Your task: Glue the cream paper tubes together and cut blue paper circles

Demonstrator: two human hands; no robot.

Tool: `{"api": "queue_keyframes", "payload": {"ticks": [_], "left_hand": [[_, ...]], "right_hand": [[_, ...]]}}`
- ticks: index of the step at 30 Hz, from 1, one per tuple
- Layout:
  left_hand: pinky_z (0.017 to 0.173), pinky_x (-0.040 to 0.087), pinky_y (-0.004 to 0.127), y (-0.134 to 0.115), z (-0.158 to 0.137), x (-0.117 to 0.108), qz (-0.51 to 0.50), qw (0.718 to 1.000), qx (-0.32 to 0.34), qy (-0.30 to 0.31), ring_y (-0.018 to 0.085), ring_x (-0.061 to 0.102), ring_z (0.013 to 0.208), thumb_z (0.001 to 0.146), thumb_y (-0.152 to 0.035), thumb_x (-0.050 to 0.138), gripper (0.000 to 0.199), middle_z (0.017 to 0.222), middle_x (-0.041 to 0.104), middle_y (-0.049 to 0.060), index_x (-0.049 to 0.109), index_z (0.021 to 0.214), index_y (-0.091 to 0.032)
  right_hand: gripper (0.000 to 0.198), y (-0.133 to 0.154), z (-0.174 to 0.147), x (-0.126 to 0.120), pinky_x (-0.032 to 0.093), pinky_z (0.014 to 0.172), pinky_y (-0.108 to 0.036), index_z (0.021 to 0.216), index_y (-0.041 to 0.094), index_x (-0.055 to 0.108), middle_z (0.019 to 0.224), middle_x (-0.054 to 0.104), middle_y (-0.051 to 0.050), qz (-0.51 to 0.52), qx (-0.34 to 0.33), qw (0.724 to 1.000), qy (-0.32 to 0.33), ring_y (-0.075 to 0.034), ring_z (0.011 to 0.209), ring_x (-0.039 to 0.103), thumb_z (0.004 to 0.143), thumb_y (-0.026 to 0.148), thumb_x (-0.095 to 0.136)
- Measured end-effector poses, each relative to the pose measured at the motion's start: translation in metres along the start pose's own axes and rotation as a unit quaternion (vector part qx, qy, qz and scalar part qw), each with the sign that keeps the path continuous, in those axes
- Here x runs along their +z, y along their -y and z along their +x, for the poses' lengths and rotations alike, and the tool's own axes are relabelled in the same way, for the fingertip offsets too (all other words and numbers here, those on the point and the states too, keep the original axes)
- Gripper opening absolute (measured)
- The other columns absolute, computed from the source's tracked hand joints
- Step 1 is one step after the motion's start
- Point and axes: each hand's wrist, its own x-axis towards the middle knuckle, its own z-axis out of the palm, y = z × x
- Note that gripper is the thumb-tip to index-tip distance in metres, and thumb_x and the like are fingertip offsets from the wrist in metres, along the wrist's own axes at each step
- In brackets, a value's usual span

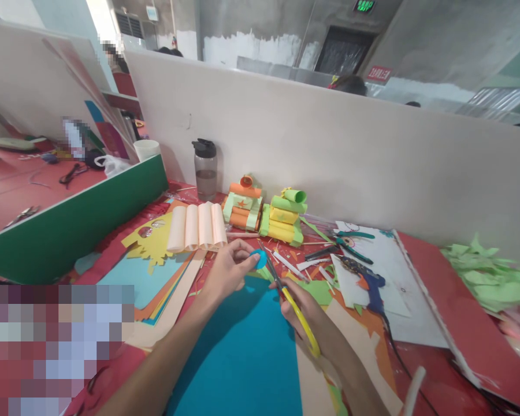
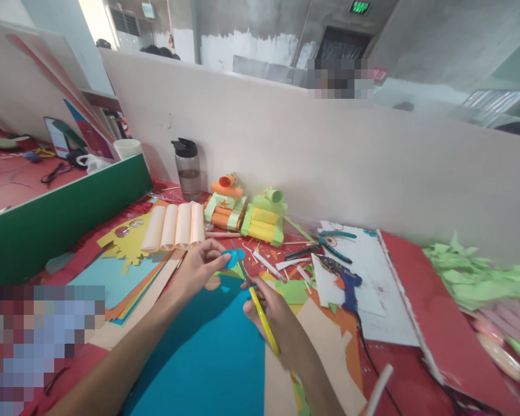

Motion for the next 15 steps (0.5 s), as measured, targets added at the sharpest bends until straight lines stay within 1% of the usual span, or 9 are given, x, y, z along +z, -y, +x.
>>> {"api": "queue_keyframes", "payload": {"ticks": [2, 6, 10, 13, 15], "left_hand": [[0.046, 0.036, 0.019, 0.0009, 0.0, -0.0001, 0.003, 1.0, -0.001, 0.006, 0.007, 0.048, 0.046, 0.077, -0.046, 0.076, 0.035, 0.058, 0.057, -0.005, 0.054, 0.079, -0.018], [0.049, 0.04, 0.019, 0.0024, 0.0006, -0.0011, 0.005, 1.0, -0.001, 0.01, 0.009, 0.054, 0.051, 0.078, -0.045, 0.076, 0.034, 0.061, 0.061, -0.003, 0.055, 0.081, -0.018], [0.056, 0.046, 0.02, 0.0043, 0.0022, -0.0041, 0.005, 1.0, 0.001, 0.023, 0.012, 0.062, 0.06, 0.076, -0.046, 0.077, 0.036, 0.064, 0.065, 0.0, 0.056, 0.081, -0.017], [0.059, 0.049, 0.022, 0.0058, 0.003, -0.0064, 0.007, 0.999, -0.008, 0.043, 0.014, 0.063, 0.062, 0.075, -0.046, 0.078, 0.038, 0.066, 0.066, 0.001, 0.056, 0.082, -0.017], [0.058, 0.049, 0.023, 0.0061, 0.003, -0.0078, 0.012, 0.998, -0.015, 0.053, 0.014, 0.062, 0.06, 0.075, -0.046, 0.078, 0.037, 0.065, 0.066, 0.001, 0.056, 0.083, -0.017]], "right_hand": [[0.056, 0.0037, -0.0024, 0.0014, 0.033, 0.052, -0.023, 0.111, 0.02, 0.061, 0.073, 0.045, 0.002, 0.009, 0.017, 1.0, -0.003, -0.013, 0.06, 0.038, 0.085, 0.069, 0.059], [0.05, 0.0058, -0.0033, 0.0014, 0.023, 0.047, -0.022, 0.107, 0.021, 0.059, 0.069, 0.039, 0.005, 0.025, 0.047, 0.999, 0.0, -0.01, 0.054, 0.028, 0.086, 0.067, 0.06], [0.05, 0.0033, 0.0003, -0.0031, 0.023, 0.049, -0.023, 0.099, 0.02, 0.059, 0.07, 0.041, 0.004, 0.017, 0.039, 0.999, 0.02, -0.01, 0.055, 0.029, 0.082, 0.067, 0.065], [0.051, 0.0024, -0.0009, -0.0057, 0.022, 0.049, -0.024, 0.102, 0.02, 0.059, 0.069, 0.041, 0.004, 0.022, 0.034, 0.999, 0.02, -0.011, 0.055, 0.029, 0.084, 0.068, 0.062], [0.052, 0.0007, -0.0023, -0.0072, 0.022, 0.049, -0.025, 0.106, 0.021, 0.058, 0.068, 0.039, 0.004, 0.027, 0.03, 0.999, 0.031, -0.011, 0.055, 0.028, 0.086, 0.068, 0.059]]}}
